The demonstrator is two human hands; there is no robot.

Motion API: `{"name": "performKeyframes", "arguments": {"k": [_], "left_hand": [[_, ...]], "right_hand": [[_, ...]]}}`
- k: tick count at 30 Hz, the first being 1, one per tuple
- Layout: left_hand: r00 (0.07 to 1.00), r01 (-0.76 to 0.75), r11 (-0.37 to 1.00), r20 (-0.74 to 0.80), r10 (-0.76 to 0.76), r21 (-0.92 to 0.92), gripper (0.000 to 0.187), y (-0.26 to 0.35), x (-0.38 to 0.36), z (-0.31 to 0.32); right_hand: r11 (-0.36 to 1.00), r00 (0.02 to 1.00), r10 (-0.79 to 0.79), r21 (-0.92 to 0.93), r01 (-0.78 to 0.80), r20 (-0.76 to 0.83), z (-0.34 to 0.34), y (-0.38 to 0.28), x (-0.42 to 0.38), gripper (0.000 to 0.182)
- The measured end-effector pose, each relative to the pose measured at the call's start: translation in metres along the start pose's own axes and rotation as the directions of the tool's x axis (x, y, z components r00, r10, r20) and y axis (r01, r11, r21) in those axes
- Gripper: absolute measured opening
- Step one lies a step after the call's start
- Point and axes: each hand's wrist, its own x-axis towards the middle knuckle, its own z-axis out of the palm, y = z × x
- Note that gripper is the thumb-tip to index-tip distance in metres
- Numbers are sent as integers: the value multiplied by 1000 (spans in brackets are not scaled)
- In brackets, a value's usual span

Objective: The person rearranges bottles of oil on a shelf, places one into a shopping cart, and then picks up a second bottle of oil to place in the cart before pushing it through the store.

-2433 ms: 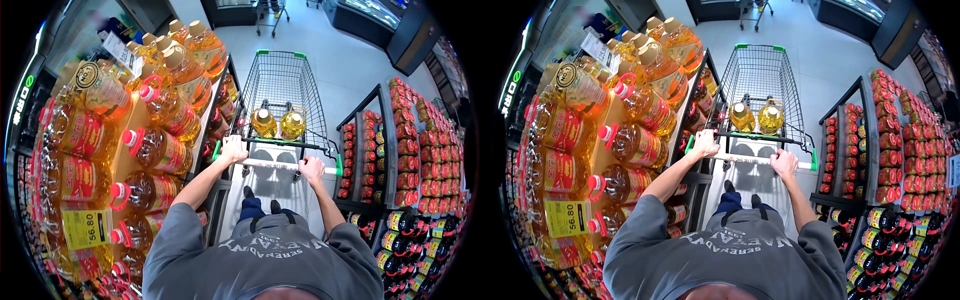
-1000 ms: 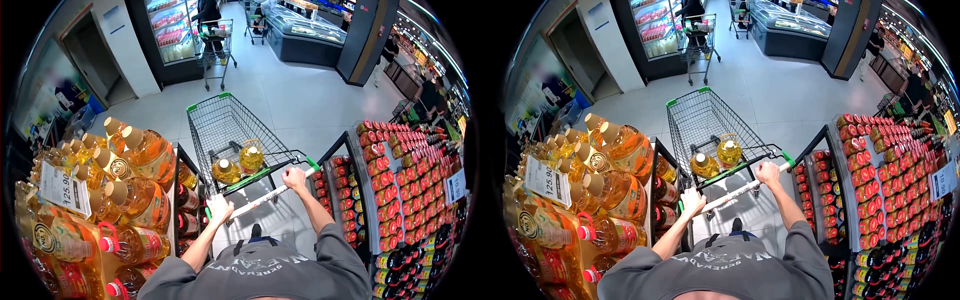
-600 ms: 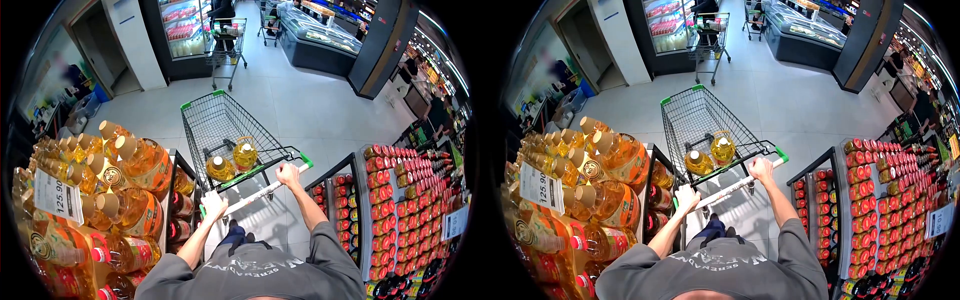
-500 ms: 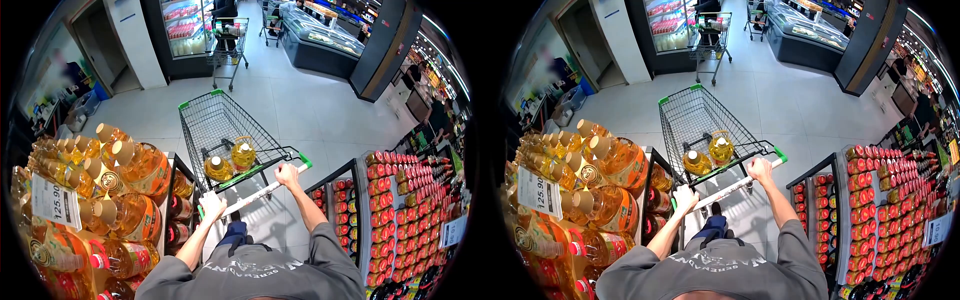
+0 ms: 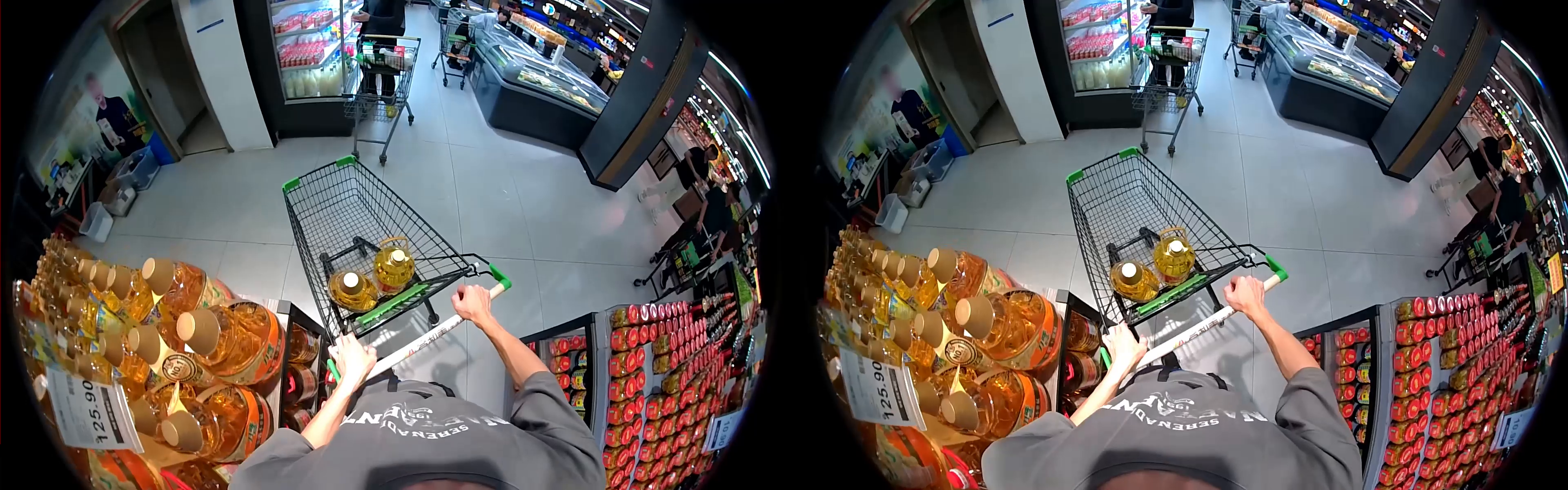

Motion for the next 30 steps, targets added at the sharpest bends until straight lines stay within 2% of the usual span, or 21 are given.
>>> {"name": "performKeyframes", "arguments": {"k": [8,10,11,22,27,28,30], "left_hand": [[998,47,996,53,-42,-79,56,9,60,-8],[999,13,999,-34,-15,-53,52,13,71,-7],[1000,31,993,4,-31,-111,54,17,77,-13],[987,146,973,-46,-156,-179,51,44,149,-1],[980,98,986,-161,-119,-131,48,59,173,7],[982,126,982,-124,-143,-140,46,64,177,1],[973,149,975,-153,-174,-162,45,71,186,4]], "right_hand": [[998,998,-54,-21,55,45,-2,-9,76,28],[998,997,-58,-28,60,60,1,-6,95,28],[998,996,-68,-16,68,55,3,-6,105,27],[978,973,-210,22,209,94,15,-1,220,26],[965,961,-261,62,256,88,18,4,261,23],[959,956,-282,64,277,84,20,5,271,23],[950,943,-310,76,302,119,22,5,290,23]]}}
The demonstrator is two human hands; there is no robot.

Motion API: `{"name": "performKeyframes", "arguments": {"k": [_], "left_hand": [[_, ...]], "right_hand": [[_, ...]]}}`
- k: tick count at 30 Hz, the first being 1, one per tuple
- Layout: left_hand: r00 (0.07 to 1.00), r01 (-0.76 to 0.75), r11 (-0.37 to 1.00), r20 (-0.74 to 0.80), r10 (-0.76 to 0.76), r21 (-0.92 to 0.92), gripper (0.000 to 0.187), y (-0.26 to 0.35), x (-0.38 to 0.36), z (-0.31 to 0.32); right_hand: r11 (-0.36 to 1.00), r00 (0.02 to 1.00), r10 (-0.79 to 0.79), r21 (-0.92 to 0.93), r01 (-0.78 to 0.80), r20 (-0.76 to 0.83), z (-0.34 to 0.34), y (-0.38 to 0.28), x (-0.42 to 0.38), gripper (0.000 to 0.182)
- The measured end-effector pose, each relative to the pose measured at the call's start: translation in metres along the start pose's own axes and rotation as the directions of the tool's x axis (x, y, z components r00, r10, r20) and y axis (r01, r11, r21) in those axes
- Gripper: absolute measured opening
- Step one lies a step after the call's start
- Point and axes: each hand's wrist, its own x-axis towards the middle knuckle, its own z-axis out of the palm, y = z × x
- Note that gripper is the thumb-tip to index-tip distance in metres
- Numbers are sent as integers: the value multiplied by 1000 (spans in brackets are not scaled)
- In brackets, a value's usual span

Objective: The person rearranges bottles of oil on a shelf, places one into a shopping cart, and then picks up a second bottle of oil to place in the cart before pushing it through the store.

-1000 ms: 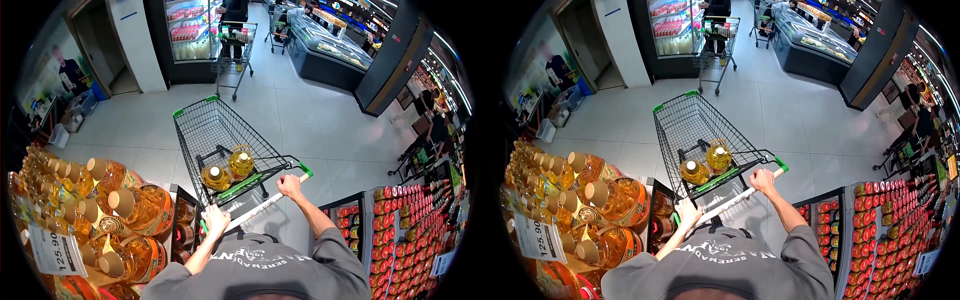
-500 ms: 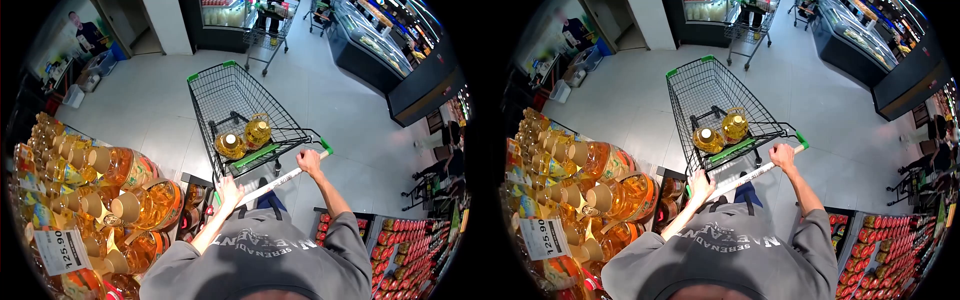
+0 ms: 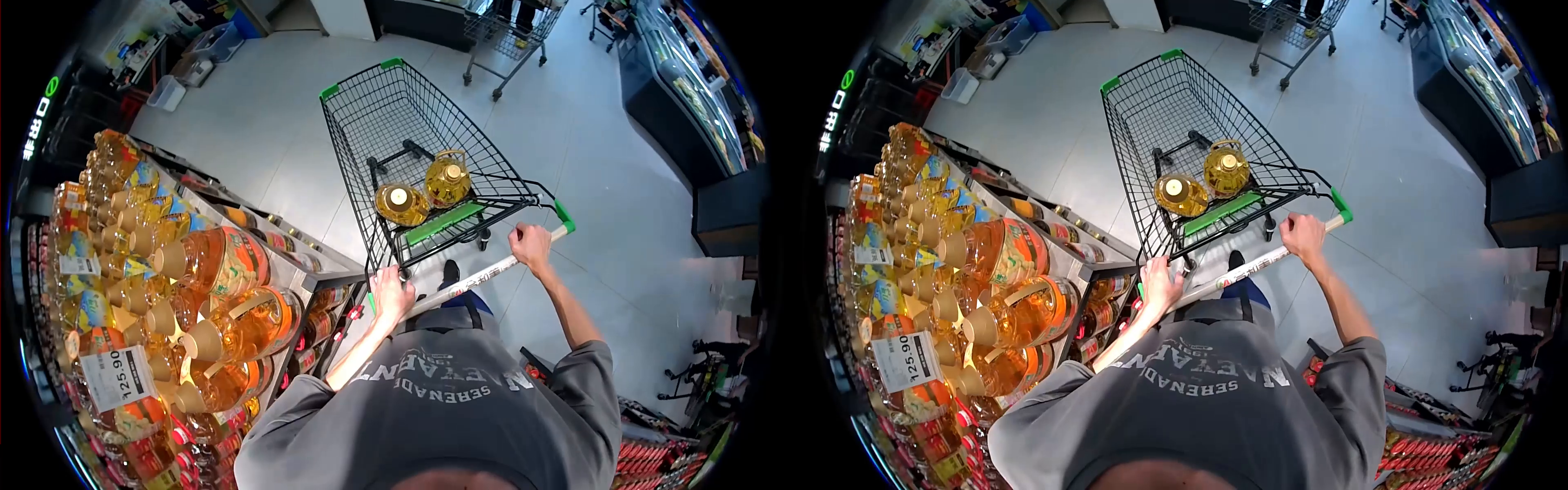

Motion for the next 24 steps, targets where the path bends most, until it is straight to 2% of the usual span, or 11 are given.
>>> {"name": "performKeyframes", "arguments": {"k": [2,6,8,14,15,18,20,22,24], "left_hand": [[1000,3,1000,-13,-3,-4,45,14,3,-2],[995,99,995,1,-99,11,46,37,19,-1],[996,80,996,26,-81,27,49,50,12,-2],[985,168,986,-35,-167,1,48,56,28,2],[988,154,988,-8,-154,-10,48,73,16,-2],[977,212,977,-30,-212,-19,48,67,27,-2],[961,270,962,-52,-272,-32,49,68,30,-9],[941,339,938,24,-338,-66,45,96,30,-26],[935,344,937,-73,-348,-58,43,79,38,-21]], "right_hand": [[1000,1000,-4,-9,4,1,-8,5,8,23],[998,994,-63,6,63,86,-13,15,50,24],[998,995,-56,-4,56,83,-30,19,47,23],[988,982,-152,17,151,115,-23,10,101,23],[991,984,-130,0,131,121,-46,18,87,23],[977,968,-213,0,215,130,-36,5,115,23],[978,971,-206,-12,209,123,-33,-4,129,22],[974,963,-222,-18,227,151,-57,-4,131,23],[969,958,-239,-27,247,159,-41,-16,146,23]]}}
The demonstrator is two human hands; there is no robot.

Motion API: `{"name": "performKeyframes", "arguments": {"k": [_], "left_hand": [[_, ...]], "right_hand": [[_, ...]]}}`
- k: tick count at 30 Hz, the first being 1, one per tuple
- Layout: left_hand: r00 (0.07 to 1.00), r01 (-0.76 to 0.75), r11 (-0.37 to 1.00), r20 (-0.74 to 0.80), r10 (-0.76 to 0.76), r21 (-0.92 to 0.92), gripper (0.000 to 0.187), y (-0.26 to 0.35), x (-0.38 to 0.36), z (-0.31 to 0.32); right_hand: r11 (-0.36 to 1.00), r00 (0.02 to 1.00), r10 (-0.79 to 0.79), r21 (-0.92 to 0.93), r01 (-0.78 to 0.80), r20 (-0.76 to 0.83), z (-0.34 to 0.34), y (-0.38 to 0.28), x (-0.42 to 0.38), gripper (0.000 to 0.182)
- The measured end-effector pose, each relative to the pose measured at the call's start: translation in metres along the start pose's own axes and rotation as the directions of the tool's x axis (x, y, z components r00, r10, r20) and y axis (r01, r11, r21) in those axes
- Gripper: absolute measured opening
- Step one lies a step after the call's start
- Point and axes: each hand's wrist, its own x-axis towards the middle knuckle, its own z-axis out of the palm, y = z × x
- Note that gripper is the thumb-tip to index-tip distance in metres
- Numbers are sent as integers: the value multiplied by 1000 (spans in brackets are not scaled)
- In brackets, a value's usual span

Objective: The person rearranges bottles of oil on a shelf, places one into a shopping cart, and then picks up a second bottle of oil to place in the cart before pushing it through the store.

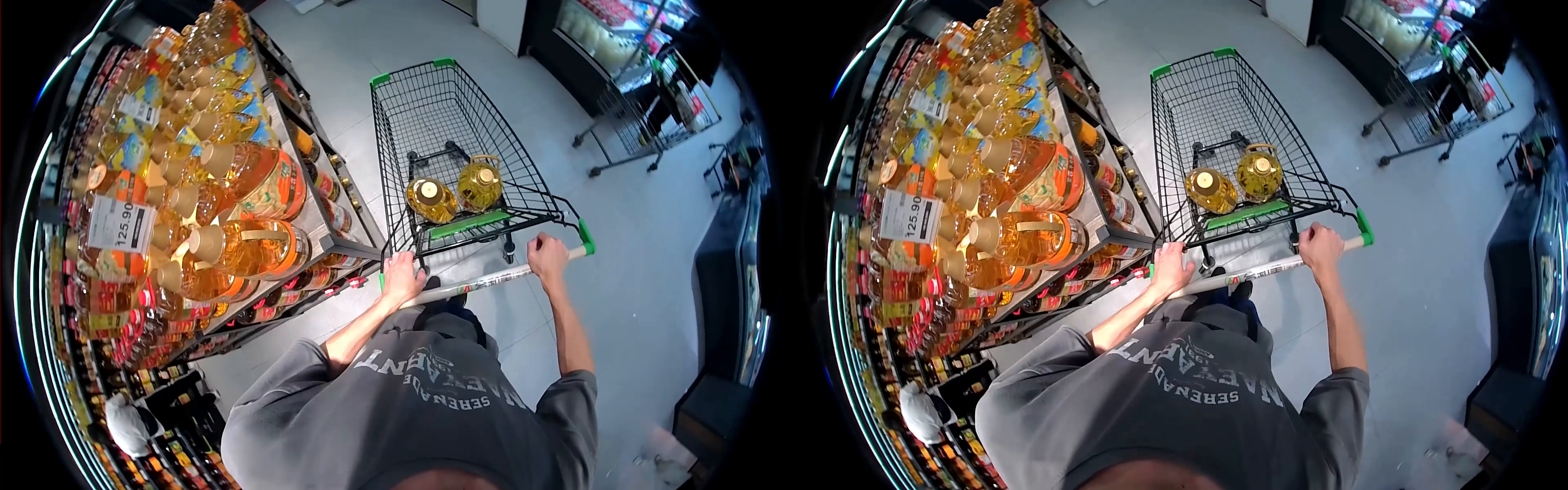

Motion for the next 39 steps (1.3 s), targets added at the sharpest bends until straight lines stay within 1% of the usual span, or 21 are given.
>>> {"name": "performKeyframes", "arguments": {"k": [2,4,5,6,7,9,11,12,15,16,18,19,20,23,25,28,31,33,35,36,39], "left_hand": [[989,100,995,112,-99,-9,41,-2,10,-4],[992,114,993,64,-112,-37,41,-8,20,1],[992,103,994,72,-101,-27,43,9,12,-6],[995,94,996,36,-94,3,45,-3,19,2],[989,128,991,71,-130,35,49,-8,26,4],[987,146,989,55,-148,37,50,-18,34,5],[984,159,987,76,-161,34,52,-29,43,4],[979,173,985,109,-173,9,52,-9,40,-14],[983,164,985,71,-167,49,52,-26,55,-9],[980,179,980,75,-186,88,52,-27,62,-12],[985,161,982,46,-166,100,52,-38,73,-12],[988,148,988,44,-150,47,52,-32,76,-23],[991,130,991,15,-130,13,51,-38,81,-24],[990,137,991,-28,-137,8,47,-46,100,-28],[988,135,990,-69,-138,-41,43,-54,111,-31],[982,156,984,-93,-164,-90,36,-60,129,-43],[976,187,979,-101,-195,-82,34,-72,150,-46],[971,222,971,-68,-228,-88,34,-82,163,-51],[968,238,966,-57,-244,-104,35,-96,179,-51],[970,204,971,-108,-218,-122,35,-102,183,-49],[970,196,970,-119,-214,-145,34,-113,201,-55]], "right_hand": [[1000,999,-30,7,30,15,3,-9,14,24],[999,999,-38,-19,38,21,10,-16,29,25],[998,998,-29,-58,32,53,-17,-14,26,24],[997,998,-56,-49,58,41,-2,-16,32,24],[996,997,-64,-57,67,51,8,-19,39,24],[994,994,-90,-63,94,59,20,-26,54,24],[996,995,-71,-55,75,64,29,-37,66,25],[994,994,-63,-87,72,93,-3,-42,70,25],[994,993,-54,-88,64,107,19,-50,86,27],[995,992,-56,-79,66,117,23,-54,93,26],[994,991,-56,-89,67,126,30,-64,104,27],[989,989,-48,-133,68,142,13,-73,112,27],[990,986,-41,-126,62,164,16,-78,118,28],[989,977,-43,-132,72,207,29,-87,140,28],[987,975,-74,-123,101,209,33,-98,152,27],[979,969,-73,-168,115,236,35,-112,168,27],[976,971,-67,-185,111,229,43,-124,184,27],[975,972,-60,-197,106,228,49,-133,189,27],[976,977,-90,-178,125,191,56,-139,200,26],[973,977,-92,-189,129,192,60,-141,204,26],[973,981,-90,-195,124,174,70,-151,217,27]]}}
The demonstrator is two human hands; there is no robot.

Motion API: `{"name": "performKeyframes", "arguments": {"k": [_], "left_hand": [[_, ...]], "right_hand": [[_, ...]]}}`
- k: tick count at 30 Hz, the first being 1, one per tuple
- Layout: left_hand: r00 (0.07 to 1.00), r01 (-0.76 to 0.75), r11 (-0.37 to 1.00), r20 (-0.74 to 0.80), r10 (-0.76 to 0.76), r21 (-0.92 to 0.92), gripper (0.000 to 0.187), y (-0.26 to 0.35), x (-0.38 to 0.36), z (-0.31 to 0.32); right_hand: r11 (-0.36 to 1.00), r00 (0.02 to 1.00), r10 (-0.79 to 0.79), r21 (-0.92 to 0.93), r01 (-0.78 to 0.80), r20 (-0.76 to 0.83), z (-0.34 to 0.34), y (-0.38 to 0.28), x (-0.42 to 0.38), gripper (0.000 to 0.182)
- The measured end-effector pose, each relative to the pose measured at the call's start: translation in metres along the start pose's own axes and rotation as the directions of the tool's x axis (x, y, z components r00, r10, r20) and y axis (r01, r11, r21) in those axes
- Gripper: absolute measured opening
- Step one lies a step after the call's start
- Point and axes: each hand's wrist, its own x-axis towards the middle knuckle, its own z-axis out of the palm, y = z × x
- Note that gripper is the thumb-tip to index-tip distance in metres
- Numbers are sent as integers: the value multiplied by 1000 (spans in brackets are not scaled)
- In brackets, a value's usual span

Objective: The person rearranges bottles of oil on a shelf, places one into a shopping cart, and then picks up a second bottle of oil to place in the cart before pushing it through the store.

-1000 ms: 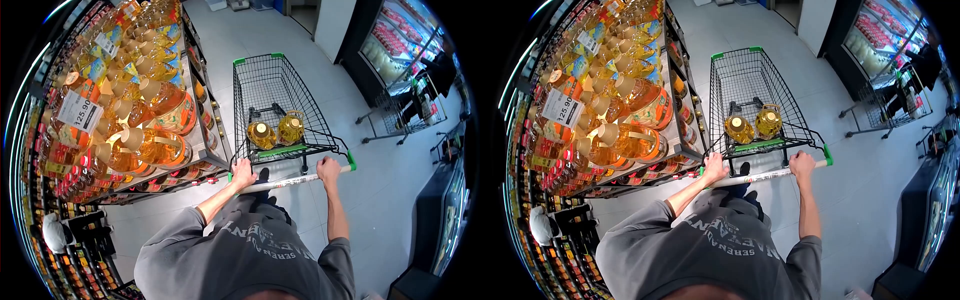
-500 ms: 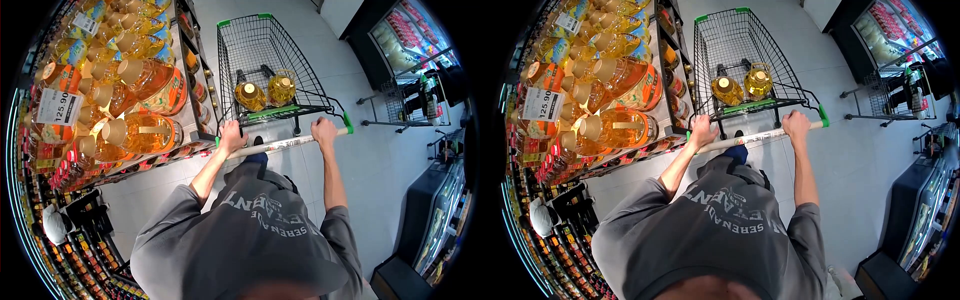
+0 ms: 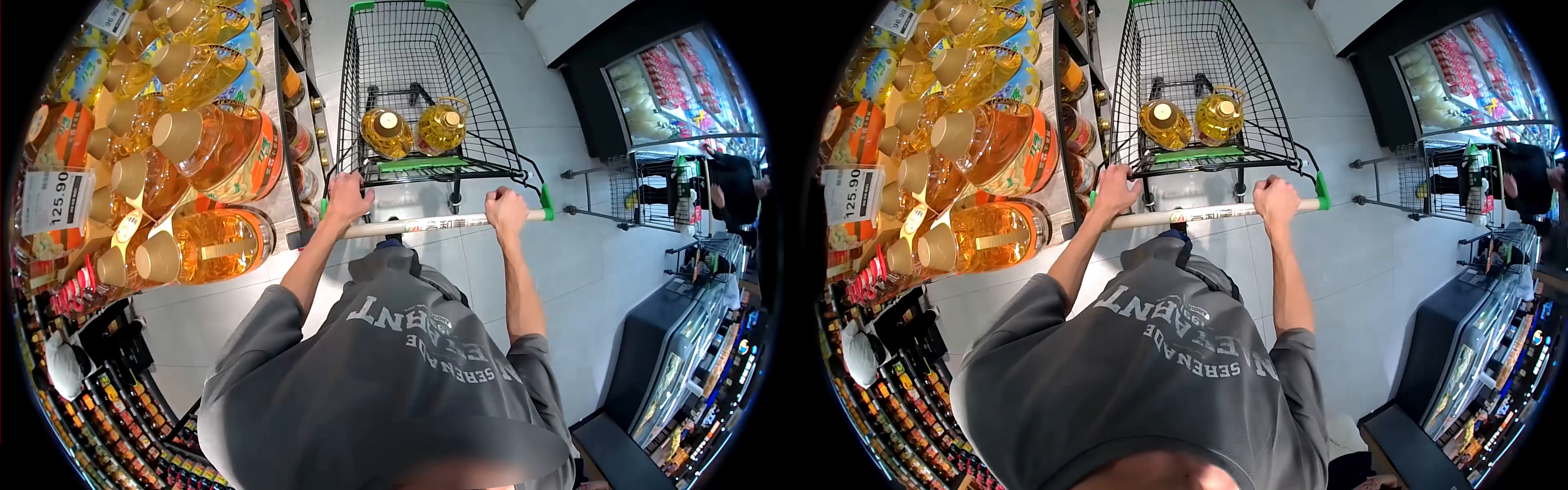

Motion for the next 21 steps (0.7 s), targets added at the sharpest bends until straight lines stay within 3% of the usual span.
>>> {"name": "performKeyframes", "arguments": {"k": [5,7,15,21], "left_hand": [[1000,-16,1000,-15,16,6,31,-6,35,-15],[998,9,1000,58,-9,-5,29,-12,51,-20],[999,50,998,23,-50,-37,29,-12,89,-34],[998,67,998,16,-66,-9,28,-10,114,-28]], "right_hand": [[999,998,37,-16,-36,46,0,-20,23,28],[999,997,43,-20,-42,56,0,-29,32,28],[999,995,49,-24,-47,92,3,-50,76,29],[1000,999,-11,0,11,31,4,-52,111,29]]}}
